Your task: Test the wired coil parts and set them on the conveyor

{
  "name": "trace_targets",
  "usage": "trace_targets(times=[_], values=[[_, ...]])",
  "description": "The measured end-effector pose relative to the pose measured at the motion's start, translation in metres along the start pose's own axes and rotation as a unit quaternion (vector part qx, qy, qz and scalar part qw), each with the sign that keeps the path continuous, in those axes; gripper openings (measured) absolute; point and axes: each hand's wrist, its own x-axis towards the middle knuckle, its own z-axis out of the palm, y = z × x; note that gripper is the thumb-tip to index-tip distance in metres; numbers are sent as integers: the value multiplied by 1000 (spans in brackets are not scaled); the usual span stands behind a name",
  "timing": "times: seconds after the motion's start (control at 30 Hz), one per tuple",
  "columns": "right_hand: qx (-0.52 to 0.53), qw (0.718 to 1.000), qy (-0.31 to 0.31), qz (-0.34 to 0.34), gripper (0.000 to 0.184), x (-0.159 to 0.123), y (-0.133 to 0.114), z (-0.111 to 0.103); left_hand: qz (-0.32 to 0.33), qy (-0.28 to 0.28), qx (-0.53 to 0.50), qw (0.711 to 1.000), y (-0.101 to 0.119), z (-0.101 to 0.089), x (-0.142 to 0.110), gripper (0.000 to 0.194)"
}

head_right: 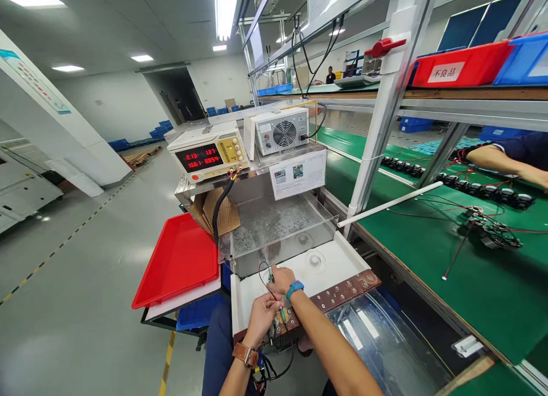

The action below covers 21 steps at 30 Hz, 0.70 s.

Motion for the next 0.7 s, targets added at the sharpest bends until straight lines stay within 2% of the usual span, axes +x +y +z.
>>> trace_targets(times=[0.2, 0.27, 0.33, 0.4, 0.5, 0.6, 0.7], values=[[14, 1000, 24, -1, 39, 0, -2, -4, 13, 5, 11, 1000, 0, -3, 4, 29], [49, 997, 56, 10, 36, -1, -3, -8, 24, 25, 11, 999, 0, -4, 6, 35], [121, 985, 117, 48, 34, -1, 0, -15, 23, 39, 3, 999, -2, -6, 9, 42], [215, 948, 208, 107, 33, -5, 10, -26, 5, 45, -3, 999, -5, -8, 12, 48], [319, 855, 368, 181, 32, -26, 51, -56, -23, 52, -6, 998, -9, -12, 16, 56], [326, 767, 494, 247, 38, -74, 121, -97, -29, 43, 9, 999, -12, -14, 20, 62], [261, 699, 558, 365, 44, -141, 208, -134, -32, 20, 37, 999, -15, -14, 26, 65]])
